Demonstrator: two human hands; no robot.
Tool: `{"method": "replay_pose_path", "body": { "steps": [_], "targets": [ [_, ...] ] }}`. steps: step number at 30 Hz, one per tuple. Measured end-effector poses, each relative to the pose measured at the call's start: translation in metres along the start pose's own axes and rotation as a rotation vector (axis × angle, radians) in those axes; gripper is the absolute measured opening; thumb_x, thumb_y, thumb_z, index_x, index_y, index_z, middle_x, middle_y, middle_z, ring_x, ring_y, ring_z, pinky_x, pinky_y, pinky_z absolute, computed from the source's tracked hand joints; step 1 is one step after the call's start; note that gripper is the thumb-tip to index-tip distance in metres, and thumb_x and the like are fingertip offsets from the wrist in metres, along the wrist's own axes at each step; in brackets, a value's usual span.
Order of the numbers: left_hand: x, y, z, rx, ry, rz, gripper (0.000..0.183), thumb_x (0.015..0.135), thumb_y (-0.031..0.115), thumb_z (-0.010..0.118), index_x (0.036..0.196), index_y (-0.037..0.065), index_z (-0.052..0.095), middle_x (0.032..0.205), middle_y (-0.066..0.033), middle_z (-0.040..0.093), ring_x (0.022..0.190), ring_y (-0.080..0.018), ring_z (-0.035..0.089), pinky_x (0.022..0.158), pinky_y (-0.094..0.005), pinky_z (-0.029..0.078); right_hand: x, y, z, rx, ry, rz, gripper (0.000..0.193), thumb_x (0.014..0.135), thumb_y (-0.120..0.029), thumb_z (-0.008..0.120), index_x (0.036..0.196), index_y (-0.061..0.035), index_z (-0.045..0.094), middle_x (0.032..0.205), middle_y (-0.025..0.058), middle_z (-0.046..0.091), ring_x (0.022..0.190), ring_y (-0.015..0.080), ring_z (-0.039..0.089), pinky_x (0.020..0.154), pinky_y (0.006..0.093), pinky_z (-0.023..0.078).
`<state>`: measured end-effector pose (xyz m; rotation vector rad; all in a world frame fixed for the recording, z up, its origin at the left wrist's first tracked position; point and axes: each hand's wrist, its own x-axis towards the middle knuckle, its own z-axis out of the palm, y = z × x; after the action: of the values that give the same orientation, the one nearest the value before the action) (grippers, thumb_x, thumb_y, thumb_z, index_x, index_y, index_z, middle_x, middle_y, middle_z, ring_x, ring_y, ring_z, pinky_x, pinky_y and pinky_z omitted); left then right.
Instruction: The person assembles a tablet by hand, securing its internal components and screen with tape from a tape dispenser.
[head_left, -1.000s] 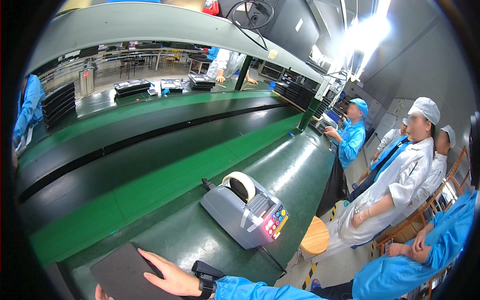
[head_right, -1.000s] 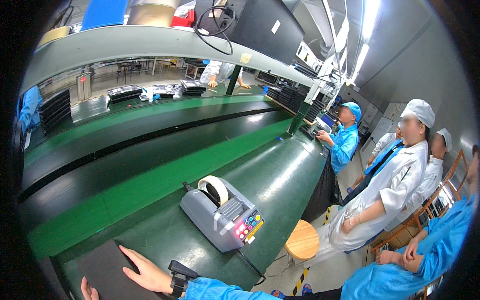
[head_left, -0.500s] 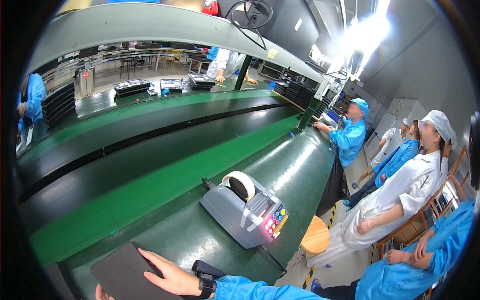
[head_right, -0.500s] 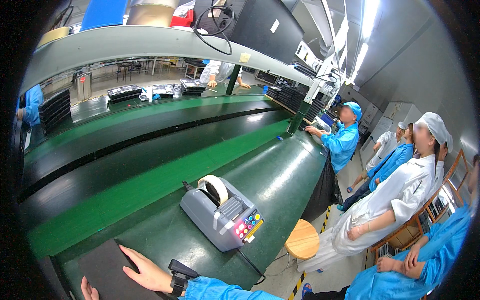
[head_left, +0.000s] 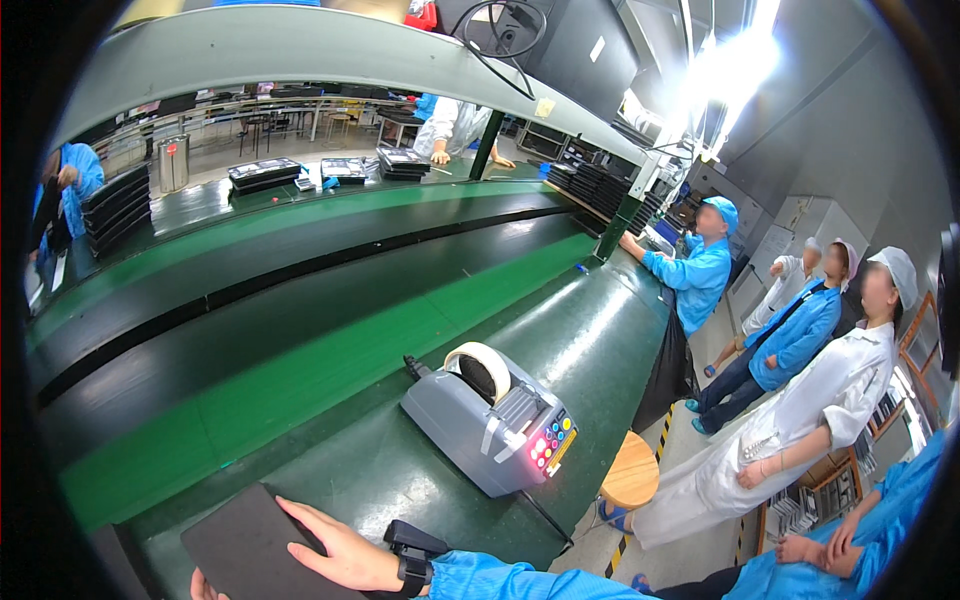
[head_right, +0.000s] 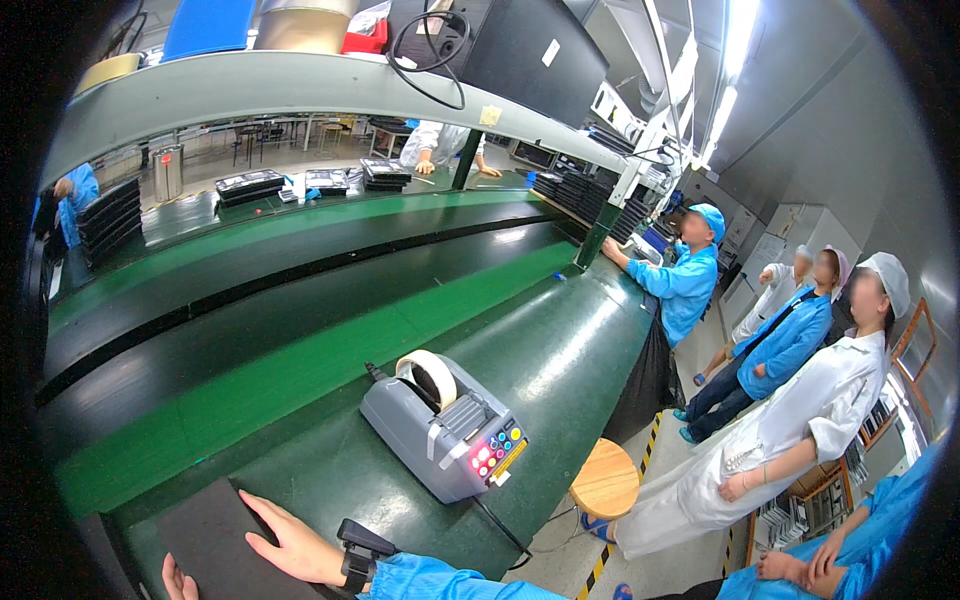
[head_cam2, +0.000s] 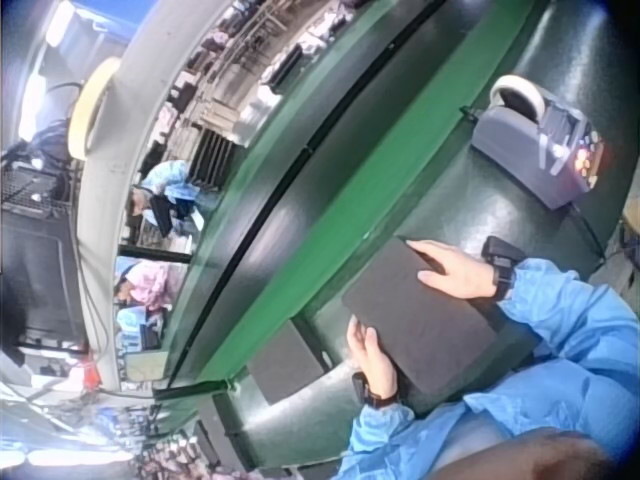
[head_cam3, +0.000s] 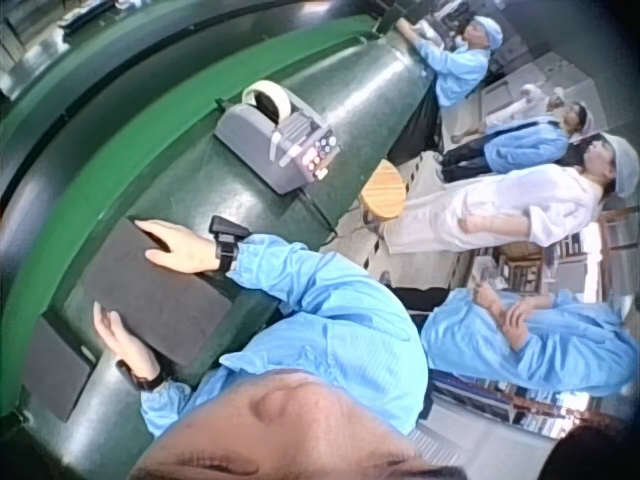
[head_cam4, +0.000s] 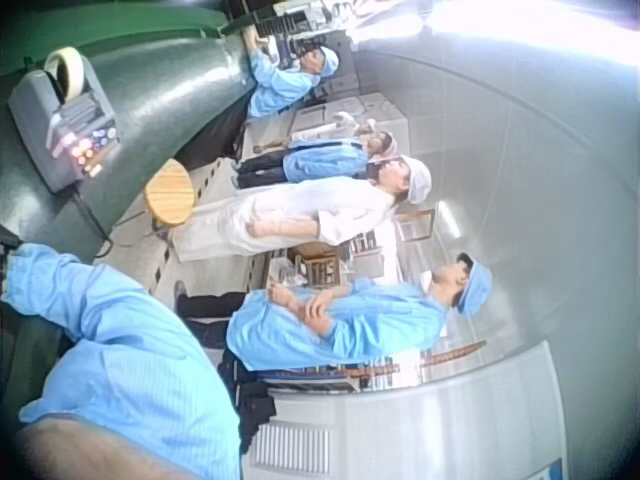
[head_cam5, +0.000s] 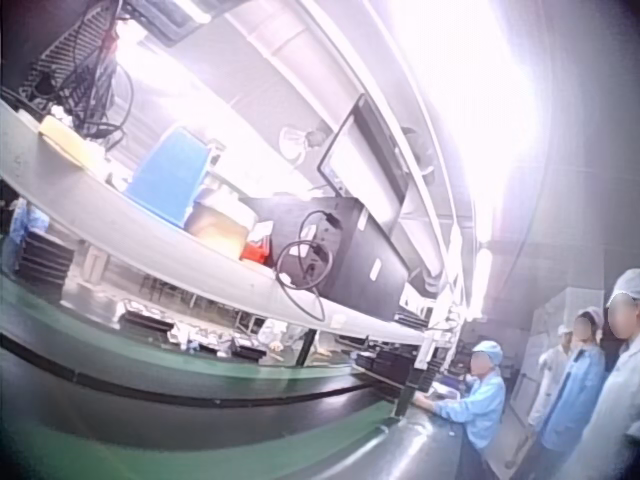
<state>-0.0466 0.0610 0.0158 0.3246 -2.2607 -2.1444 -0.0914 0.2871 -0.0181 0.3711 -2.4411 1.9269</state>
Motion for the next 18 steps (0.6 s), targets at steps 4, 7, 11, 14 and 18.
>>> {"method": "replay_pose_path", "body": {
  "steps": [4,7,11,14,18],
  "targets": [
    [0.005,0.002,0.004,0.013,0.001,0.002,0.044,0.097,0.021,0.047,0.137,0.003,0.042,0.137,-0.0177,0.044,0.127,-0.0283,0.04,0.108,-0.0378,0.028,0.005,-0.001,-0.005,0.012,-0.004,0.004,0.061,0.093,-0.02,0.054,0.143,0.0016,0.027,0.143,0.022,0.036,0.132,0.0322,0.037,0.109,0.0355,0.03],
    [0.007,0.005,0.009,0.014,-0.001,0.009,0.044,0.097,0.02,0.047,0.137,0.003,0.042,0.137,-0.0176,0.045,0.126,-0.0282,0.041,0.108,-0.0378,0.028,0.008,0.001,-0.009,0.001,-0.002,0.001,0.061,0.092,-0.02,0.054,0.143,0.0018,0.027,0.143,0.022,0.036,0.132,0.0321,0.038,0.109,0.0354,0.03],
    [0.01,0.003,0.012,0.021,-0.007,0.021,0.044,0.097,0.02,0.046,0.137,0.002,0.042,0.137,-0.0176,0.045,0.126,-0.0283,0.041,0.108,-0.0374,0.028,0.01,0.006,-0.012,-0.015,0.004,-0.011,0.061,0.092,-0.02,0.054,0.143,0.002,0.027,0.143,0.0221,0.036,0.132,0.0323,0.037,0.109,0.0355,0.03],
    [0.013,0.004,0.015,-0.025,-0.032,0.064,0.042,0.097,0.02,0.045,0.135,0.001,0.043,0.136,-0.0175,0.045,0.124,-0.0281,0.043,0.106,-0.0372,0.03,0.012,0.015,-0.009,-0.038,0.043,-0.042,0.061,0.092,-0.019,0.054,0.143,0.0021,0.028,0.143,0.0225,0.036,0.132,0.032,0.037,0.11,0.0357,0.03],
    [0.01,0.015,0.024,-0.041,0.055,0.053,0.038,0.096,0.019,0.045,0.129,-0.001,0.048,0.13,-0.0167,0.048,0.115,-0.027,0.047,0.1,-0.0367,0.037,0.017,0.014,-0.011,0.073,0.014,-0.031,0.059,0.094,-0.02,0.052,0.143,0.0004,0.028,0.143,0.022,0.036,0.133,0.0294,0.036,0.11,0.0361,0.029]
  ]
}}
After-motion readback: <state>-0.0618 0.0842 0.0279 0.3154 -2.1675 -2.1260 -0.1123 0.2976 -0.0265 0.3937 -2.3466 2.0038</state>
